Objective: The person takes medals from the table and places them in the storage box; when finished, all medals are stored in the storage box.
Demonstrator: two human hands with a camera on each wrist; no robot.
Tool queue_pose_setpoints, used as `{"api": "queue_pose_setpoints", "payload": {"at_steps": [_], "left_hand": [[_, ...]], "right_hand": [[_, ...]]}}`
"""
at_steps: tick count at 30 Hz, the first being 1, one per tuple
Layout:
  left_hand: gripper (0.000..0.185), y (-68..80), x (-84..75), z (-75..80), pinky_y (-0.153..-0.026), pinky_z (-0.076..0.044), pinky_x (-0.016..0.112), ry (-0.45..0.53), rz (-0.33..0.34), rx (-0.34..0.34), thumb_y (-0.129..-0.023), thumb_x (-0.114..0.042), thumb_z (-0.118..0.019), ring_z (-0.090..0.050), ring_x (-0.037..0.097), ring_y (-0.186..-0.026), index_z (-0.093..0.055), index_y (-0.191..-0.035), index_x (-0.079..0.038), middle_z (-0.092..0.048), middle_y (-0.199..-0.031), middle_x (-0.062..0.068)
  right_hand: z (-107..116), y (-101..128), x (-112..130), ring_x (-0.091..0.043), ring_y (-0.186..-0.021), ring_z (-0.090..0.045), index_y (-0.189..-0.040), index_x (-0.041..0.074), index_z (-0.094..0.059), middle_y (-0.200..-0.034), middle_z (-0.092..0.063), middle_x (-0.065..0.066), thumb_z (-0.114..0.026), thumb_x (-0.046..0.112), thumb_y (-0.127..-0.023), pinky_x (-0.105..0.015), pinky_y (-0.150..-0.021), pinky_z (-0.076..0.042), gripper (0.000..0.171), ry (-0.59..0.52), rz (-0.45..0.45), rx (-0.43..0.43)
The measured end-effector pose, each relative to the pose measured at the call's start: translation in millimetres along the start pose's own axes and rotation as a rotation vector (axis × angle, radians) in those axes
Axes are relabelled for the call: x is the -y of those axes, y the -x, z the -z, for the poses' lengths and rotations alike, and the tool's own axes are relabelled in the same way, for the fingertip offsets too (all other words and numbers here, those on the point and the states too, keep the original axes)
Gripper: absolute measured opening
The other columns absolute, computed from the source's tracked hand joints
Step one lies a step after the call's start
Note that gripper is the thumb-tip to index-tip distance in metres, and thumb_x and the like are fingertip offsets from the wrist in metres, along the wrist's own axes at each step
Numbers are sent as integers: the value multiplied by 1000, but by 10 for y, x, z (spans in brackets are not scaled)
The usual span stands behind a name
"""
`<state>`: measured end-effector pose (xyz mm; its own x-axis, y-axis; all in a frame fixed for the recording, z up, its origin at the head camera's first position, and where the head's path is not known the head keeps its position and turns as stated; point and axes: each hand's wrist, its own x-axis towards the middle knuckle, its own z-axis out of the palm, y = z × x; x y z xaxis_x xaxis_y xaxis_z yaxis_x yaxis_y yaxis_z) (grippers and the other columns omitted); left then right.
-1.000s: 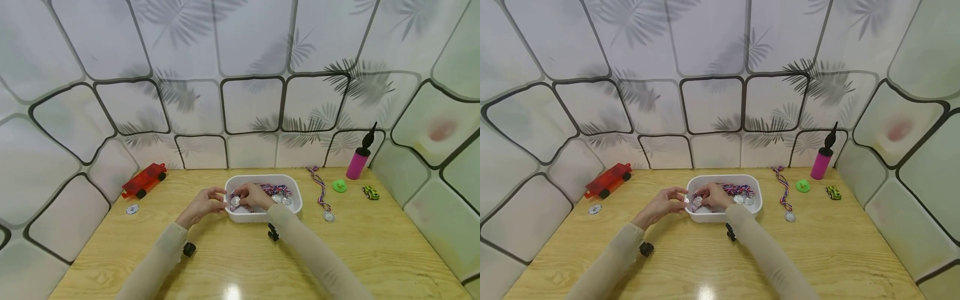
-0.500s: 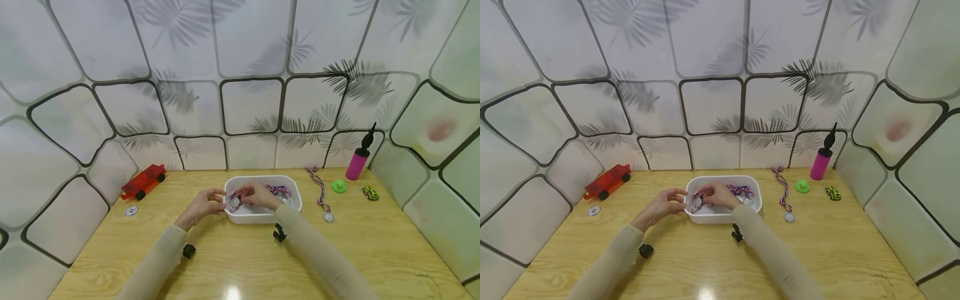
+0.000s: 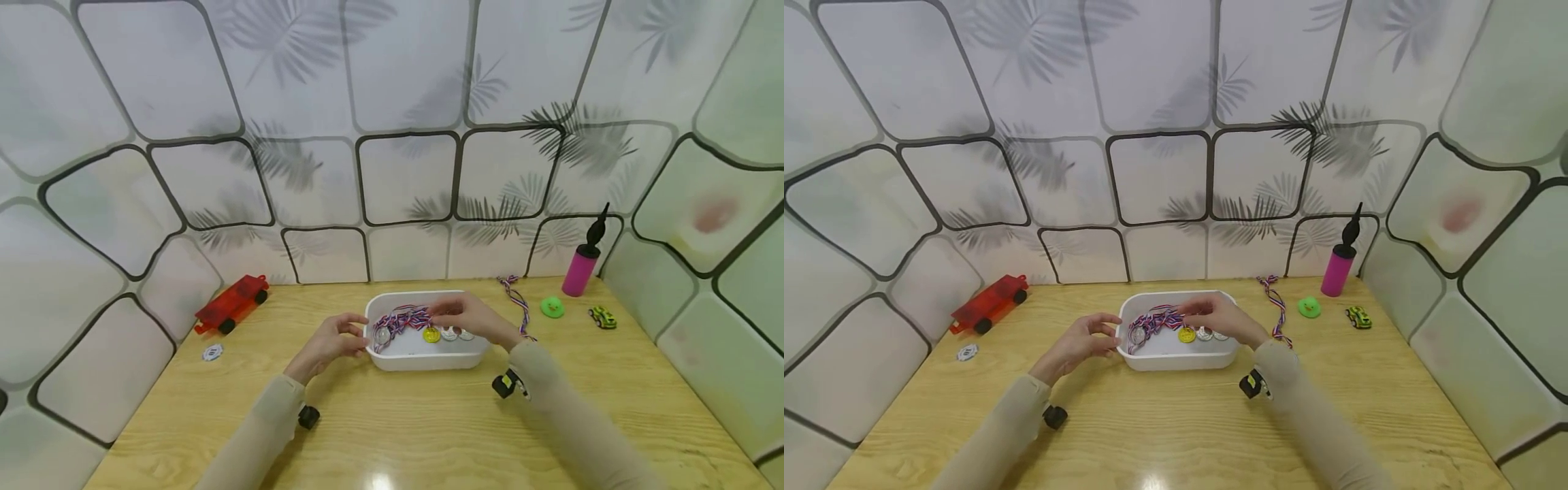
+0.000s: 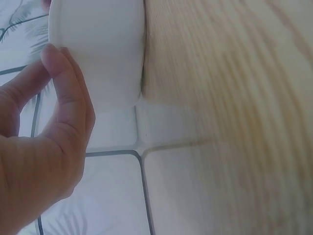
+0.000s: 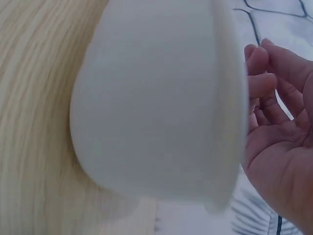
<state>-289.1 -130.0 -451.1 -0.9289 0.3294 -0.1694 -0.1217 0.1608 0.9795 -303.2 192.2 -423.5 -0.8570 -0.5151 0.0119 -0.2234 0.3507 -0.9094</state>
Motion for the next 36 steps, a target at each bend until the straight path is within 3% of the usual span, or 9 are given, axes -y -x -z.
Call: {"api": "queue_pose_setpoints", "payload": {"at_steps": [6, 13, 18, 23, 25, 32, 36], "left_hand": [[47, 17, -1, 5, -68, -60, 32, -15, 18, -15, -85, 2, -72, -63, 16, -71, -55, -129, 3, -58, -97, 10], [47, 46, 1, 14, -65, -59, 29, -24, 20, -21, -85, 3, -71, -63, 17, -70, -54, -129, 4, -58, -95, 9], [48, 48, -3, 25, -63, -58, 28, -21, 13, -24, -85, 3, -71, -64, 17, -70, -54, -129, 4, -59, -95, 9], [48, 51, -16, 26, -64, -58, 29, -24, 19, -19, -85, 3, -71, -64, 17, -71, -54, -130, 4, -59, -94, 8], [48, 53, -24, 25, -64, -58, 29, -27, 23, -17, -85, 4, -71, -64, 17, -70, -53, -130, 5, -59, -94, 8], [46, 6, -43, 8, -61, -56, 27, -17, 37, -22, -85, 3, -71, -63, 16, -70, -56, -128, 2, -59, -97, 10], [46, -13, -46, -4, -60, -57, 27, -25, 39, -21, -85, 4, -71, -63, 16, -69, -55, -129, 2, -59, -98, 11]], "right_hand": [[222, 269, -58, -14, -70, -52, -124, -5, -61, -112, -66, -21, -65, 22, -96, -23, -55, -45, 39, -41, -30, -39], [391, 515, -217, -18, -84, -58, -126, -5, -60, -115, -66, -19, -66, 24, -94, -26, -63, -51, 43, 3, -91, -102], [492, 661, -281, -21, -82, -56, -128, -4, -59, -113, -65, -16, -65, 24, -95, -30, -65, -52, 43, 19, -115, -110], [594, 821, -319, -13, -74, -55, -128, -6, -57, -111, -67, -11, -64, 21, -96, -29, -60, -50, 42, 25, -132, -126], [637, 886, -344, -12, -73, -55, -128, -8, -56, -113, -67, -14, -64, 20, -96, -30, -61, -51, 43, 21, -141, -135], [802, 1100, -478, -6, -99, -61, -129, -6, -57, -126, -61, -26, -65, 22, -95, -31, -82, -57, 44, 80, -175, -132], [897, 1193, -563, -7, -97, -61, -126, -5, -61, -124, -63, -25, -65, 20, -95, -30, -78, -55, 40, 129, -168, -107]]}}
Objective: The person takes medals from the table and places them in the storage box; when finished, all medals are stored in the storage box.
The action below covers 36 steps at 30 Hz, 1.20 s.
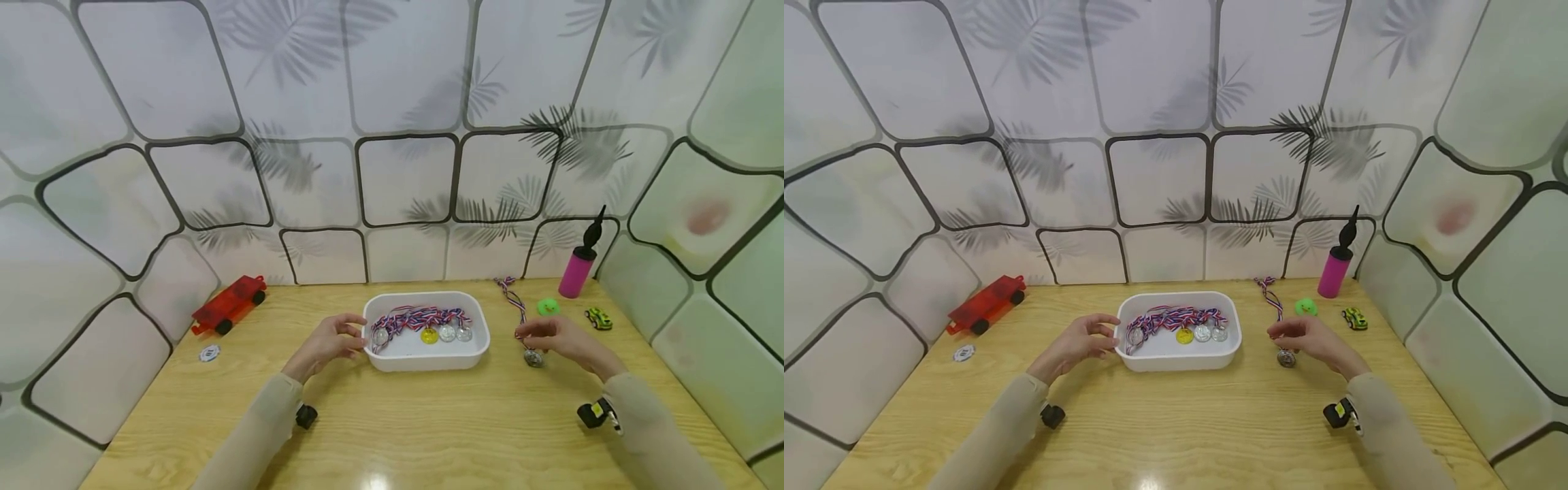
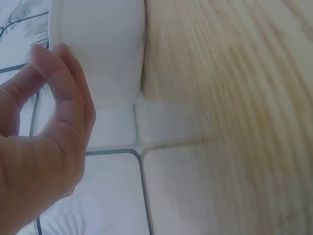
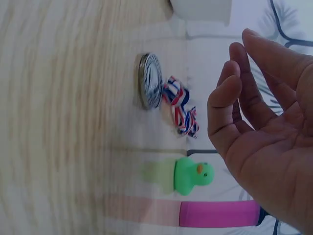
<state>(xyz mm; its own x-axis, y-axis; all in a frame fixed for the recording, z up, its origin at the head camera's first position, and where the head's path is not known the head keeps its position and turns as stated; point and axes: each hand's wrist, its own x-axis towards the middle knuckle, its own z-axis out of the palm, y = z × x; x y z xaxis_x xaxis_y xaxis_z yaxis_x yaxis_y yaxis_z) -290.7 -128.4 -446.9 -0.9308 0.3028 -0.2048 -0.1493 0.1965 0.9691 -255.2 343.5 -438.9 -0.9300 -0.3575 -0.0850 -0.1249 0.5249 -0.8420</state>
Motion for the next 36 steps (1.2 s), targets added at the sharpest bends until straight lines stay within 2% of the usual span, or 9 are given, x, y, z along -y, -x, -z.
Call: {"api": "queue_pose_setpoints", "payload": {"at_steps": [7, 13, 20, 25, 29, 36], "left_hand": [[47, 1, 23, 6, -59, -55, 25, 7, -8, 3, -85, 3, -71, -64, 15, -71, -55, -129, 2, -58, -96, 9], [46, -9, 22, 13, -58, -55, 25, 9, -5, -3, -84, 4, -72, -65, 17, -73, -56, -127, 1, -59, -95, 9], [48, -16, 11, 14, -59, -55, 24, -2, 2, 11, -85, 3, -72, -65, 18, -74, -54, -129, 2, -59, -95, 9], [51, -4, -14, 4, -61, -57, 25, -9, 4, 14, -85, 2, -72, -64, 17, -74, -53, -132, 3, -59, -98, 11], [50, 10, -29, 0, -61, -57, 26, -8, 11, 8, -85, 2, -72, -63, 16, -72, -53, -131, 3, -58, -97, 11], [48, 14, 4, 18, -58, -56, 24, 6, -8, 22, -85, 3, -71, -63, 16, -70, -54, -130, 3, -57, -95, 9]], "right_hand": [[61, 47, -125, -9, -94, -61, -126, -7, -61, -123, -63, -26, -66, 12, -93, -30, -75, -55, 38, 31, -33, 18], [83, 98, -216, -10, -93, -62, -126, -6, -62, -123, -64, -25, -68, 8, -91, -26, -73, -56, 38, 43, -72, 71], [47, 87, -285, -14, -96, -58, -129, -2, -61, -124, -64, -21, -73, 13, -87, -24, -75, -54, 46, 84, -103, 82], [7, 68, -289, -17, -90, -53, -128, 4, -63, -113, -64, -12, -75, 16, -86, -23, -69, -51, 46, 135, -149, 55], [-13, 44, -285, -18, -87, -50, -127, 6, -64, -105, -61, -9, -76, 17, -85, -23, -68, -47, 45, 174, -149, 44], [-34, 9, -273, -14, -92, -55, -120, -3, -66, -117, -66, -19, -76, 12, -85, -21, -72, -45, 39, 234, -32, 75]]}}
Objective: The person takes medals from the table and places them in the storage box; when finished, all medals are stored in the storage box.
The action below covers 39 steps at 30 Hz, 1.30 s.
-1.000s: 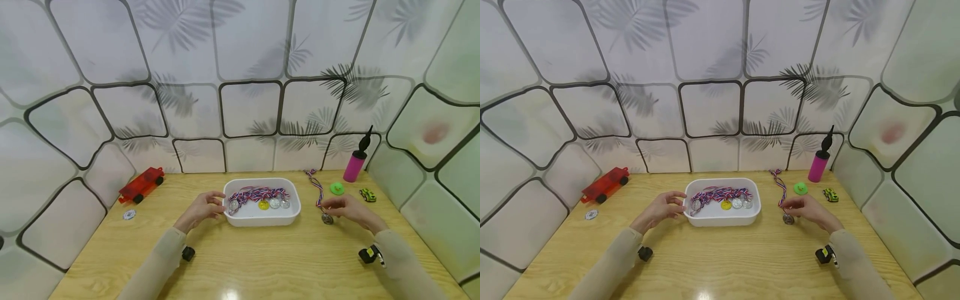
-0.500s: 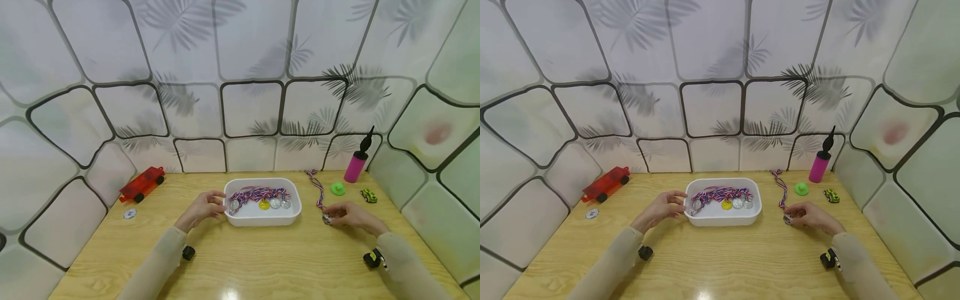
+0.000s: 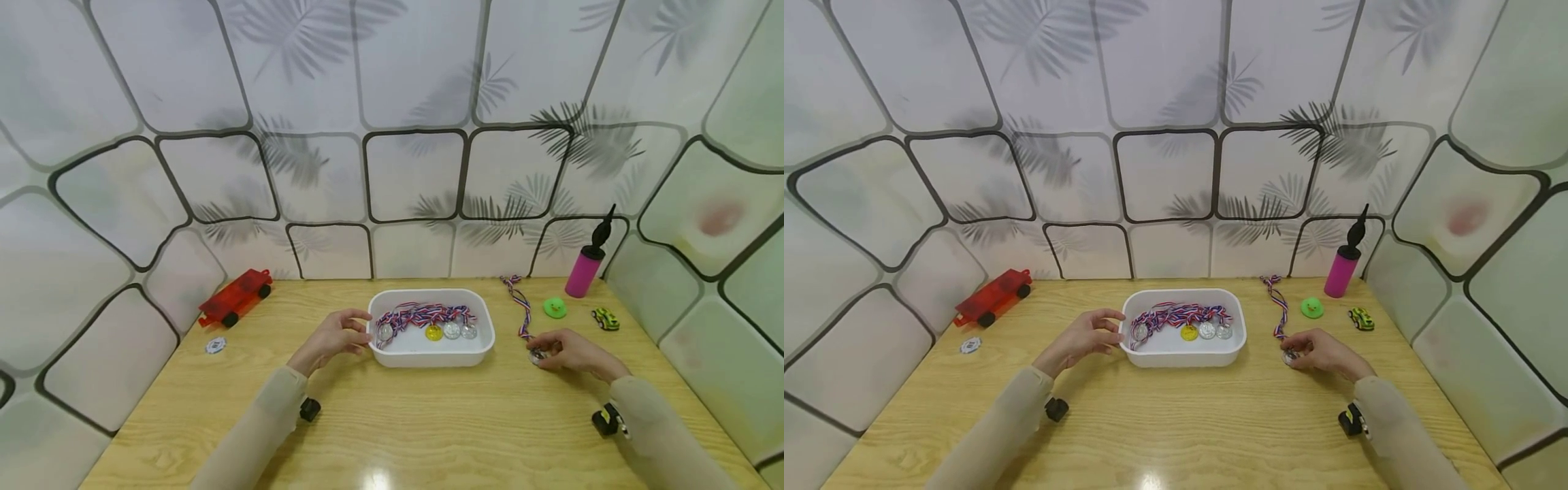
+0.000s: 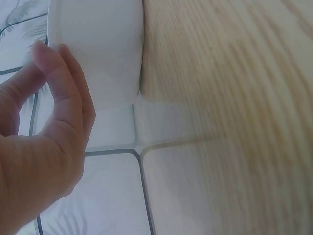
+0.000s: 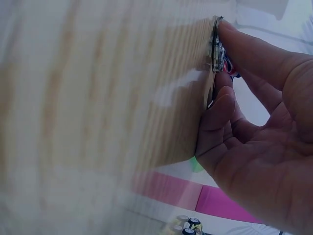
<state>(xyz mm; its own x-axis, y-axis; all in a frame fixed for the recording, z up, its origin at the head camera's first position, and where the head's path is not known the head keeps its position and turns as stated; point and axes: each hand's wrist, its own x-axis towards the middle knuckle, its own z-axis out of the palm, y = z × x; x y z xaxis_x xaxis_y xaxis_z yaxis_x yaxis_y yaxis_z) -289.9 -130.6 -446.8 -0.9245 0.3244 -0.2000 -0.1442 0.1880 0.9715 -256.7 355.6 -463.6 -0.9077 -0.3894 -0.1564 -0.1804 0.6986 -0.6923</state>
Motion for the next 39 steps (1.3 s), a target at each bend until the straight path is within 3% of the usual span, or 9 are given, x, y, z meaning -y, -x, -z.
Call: {"api": "queue_pose_setpoints", "payload": {"at_steps": [5, 10, 19, 25, 30, 39], "left_hand": [[49, -13, 18, 13, -58, -56, 24, -6, -6, 2, -85, 3, -71, -63, 16, -69, -53, -130, 3, -57, -96, 10], [49, -11, 21, 16, -59, -56, 25, -7, -3, 3, -85, 3, -71, -63, 16, -69, -53, -130, 3, -57, -96, 10], [51, 2, 12, 19, -60, -57, 25, -10, 12, 9, -85, 2, -71, -64, 16, -70, -52, -133, 3, -58, -96, 10], [49, 4, -2, 20, -61, -58, 26, -13, 17, 5, -86, 3, -70, -65, 18, -72, -53, -132, 1, -58, -97, 10], [48, 10, -27, 13, -63, -59, 28, -27, 19, 2, -87, 0, -71, -66, 20, -75, -54, -131, 0, -59, -97, 11], [47, -4, -24, 9, -63, -59, 28, -22, 19, 6, -87, 0, -71, -67, 20, -76, -54, -131, 0, -59, -97, 10]], "right_hand": [[-22, 0, 11, -14, -81, -50, -114, -3, -65, -103, -65, -13, -78, 9, -81, -22, -69, -44, 37, -8, -15, -29], [-58, 0, 8, -15, -82, -51, -110, 0, -65, -98, -63, -8, -78, 7, -80, -21, -68, -45, 33, -4, -39, -67], [-87, -16, 18, -15, -81, -53, -112, 2, -66, -97, -63, -8, -65, 7, -92, -25, -63, -48, 21, -41, -49, -65], [-73, -30, 21, -12, -81, -55, -118, -1, -63, -111, -64, -14, -62, 14, -96, -27, -64, -53, 27, -203, -66, -53], [-51, -45, 73, -8, -90, -60, -134, -6, -53, -128, -60, -17, -60, 20, -99, -28, -75, -57, 45, -394, -83, -40], [-28, -67, 209, -4, -95, -61, -144, -7, -41, -124, -64, 13, -61, 16, -98, -23, -82, -57, 55, -657, 4, -80]]}}
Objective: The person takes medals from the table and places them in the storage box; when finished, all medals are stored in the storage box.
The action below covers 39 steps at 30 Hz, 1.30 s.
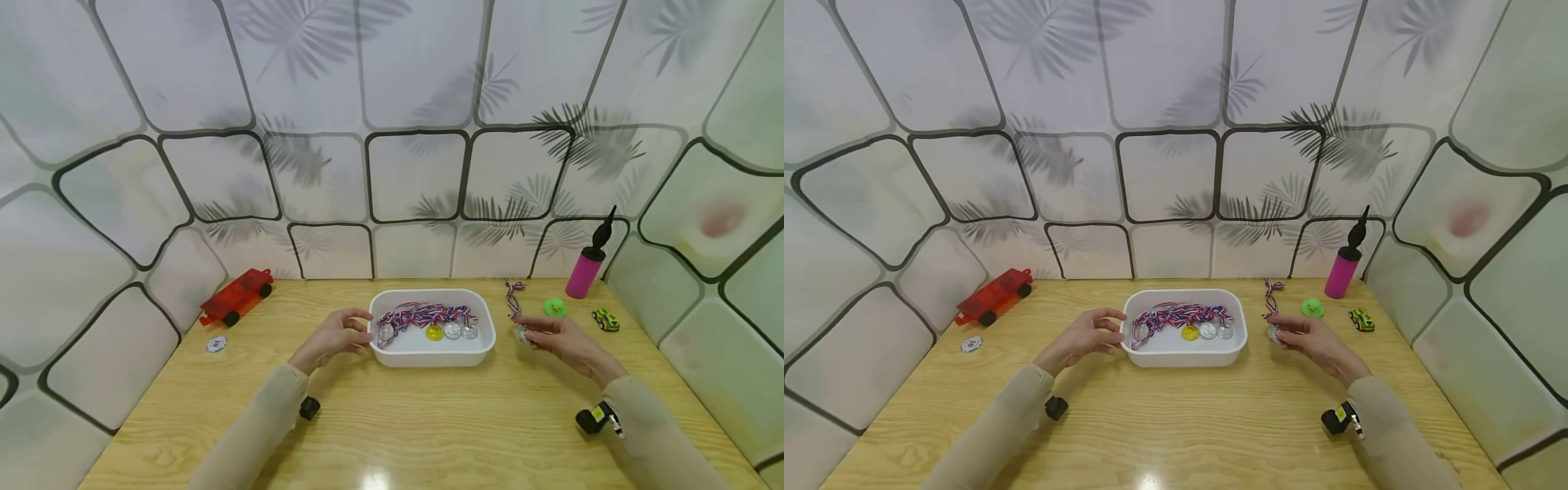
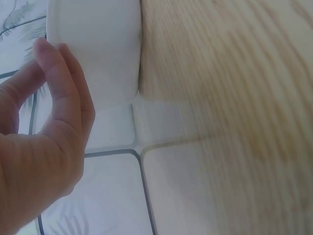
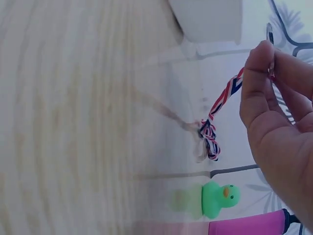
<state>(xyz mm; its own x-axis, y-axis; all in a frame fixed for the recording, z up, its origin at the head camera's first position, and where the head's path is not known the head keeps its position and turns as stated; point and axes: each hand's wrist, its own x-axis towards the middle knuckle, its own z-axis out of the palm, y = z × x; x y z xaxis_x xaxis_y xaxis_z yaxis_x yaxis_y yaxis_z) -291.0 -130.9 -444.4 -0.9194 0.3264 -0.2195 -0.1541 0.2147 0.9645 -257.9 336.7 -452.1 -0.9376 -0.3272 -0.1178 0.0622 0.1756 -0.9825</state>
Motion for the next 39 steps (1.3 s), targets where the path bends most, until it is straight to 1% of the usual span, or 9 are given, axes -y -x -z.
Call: {"api": "queue_pose_setpoints", "payload": {"at_steps": [6, 9, 14, 20, 23, 26, 31, 34, 39], "left_hand": [[48, -14, 1, 0, -64, -60, 29, 9, -4, 5, -87, 1, -70, -68, 20, -76, -53, -132, 1, -59, -97, 11], [49, -12, 3, 2, -64, -60, 29, 8, -2, 6, -87, 1, -70, -67, 20, -76, -52, -133, 1, -59, -97, 11], [49, -9, 14, 5, -64, -60, 29, 12, 1, 7, -88, 1, -70, -67, 21, -76, -51, -133, 2, -58, -97, 11], [48, 1, 7, 0, -64, -60, 29, 14, -1, 7, -88, 1, -69, -67, 21, -77, -52, -132, 1, -58, -96, 10], [48, 3, 3, -4, -64, -60, 29, 13, -3, 9, -88, 1, -69, -67, 21, -77, -52, -133, 1, -58, -96, 10], [48, 5, -5, -11, -64, -60, 29, 11, -5, 9, -88, 1, -69, -67, 21, -77, -52, -133, 2, -58, -95, 10], [47, 17, -23, -17, -64, -60, 29, 8, 3, 2, -87, 2, -69, -66, 20, -75, -54, -131, 0, -59, -95, 10], [46, 20, -22, -17, -64, -60, 29, 6, 6, -2, -87, 3, -70, -66, 20, -75, -54, -130, 0, -59, -95, 10], [45, 20, -15, -17, -64, -60, 29, 5, 7, -7, -87, 2, -70, -66, 19, -75, -55, -130, -1, -59, -95, 10]], "right_hand": [[-36, -39, 77, -3, -99, -63, -144, -4, -43, -122, -67, 10, -59, 10, -98, -20, -85, -56, 51, -133, 81, -11], [-52, -59, 129, -3, -102, -63, -143, -1, -46, -123, -66, 12, -58, 8, -98, -21, -86, -56, 48, -148, 130, -20], [-61, -96, 243, 5, -107, -60, -145, -4, -42, -128, -62, 15, -63, 9, -95, -19, -88, -55, 55, 1, 180, -89], [-109, -108, 410, 7, -109, -57, -144, -1, -44, -144, -52, -14, -72, 19, -90, -14, -88, -52, 64, 172, 193, -196], [-150, -105, 469, 7, -107, -58, -143, 0, -47, -141, -54, -19, -72, 21, -90, -13, -87, -52, 63, 215, 214, -236], [-186, -112, 509, 5, -103, -60, -142, -1, -48, -129, -64, -13, -72, 19, -90, -15, -84, -54, 60, 239, 262, -267], [-202, -138, 568, 5, -96, -63, -140, -3, -49, -105, -70, 10, -72, 14, -90, -16, -79, -56, 58, 278, 337, -296], [-193, -147, 621, 4, -95, -64, -140, -2, -50, -101, -67, 19, -72, 14, -90, -16, -77, -56, 58, 290, 364, -301], [-174, -157, 740, 0, -92, -65, -141, -2, -50, -103, -67, 21, -71, 13, -90, -15, -76, -57, 56, 289, 407, -314]]}}
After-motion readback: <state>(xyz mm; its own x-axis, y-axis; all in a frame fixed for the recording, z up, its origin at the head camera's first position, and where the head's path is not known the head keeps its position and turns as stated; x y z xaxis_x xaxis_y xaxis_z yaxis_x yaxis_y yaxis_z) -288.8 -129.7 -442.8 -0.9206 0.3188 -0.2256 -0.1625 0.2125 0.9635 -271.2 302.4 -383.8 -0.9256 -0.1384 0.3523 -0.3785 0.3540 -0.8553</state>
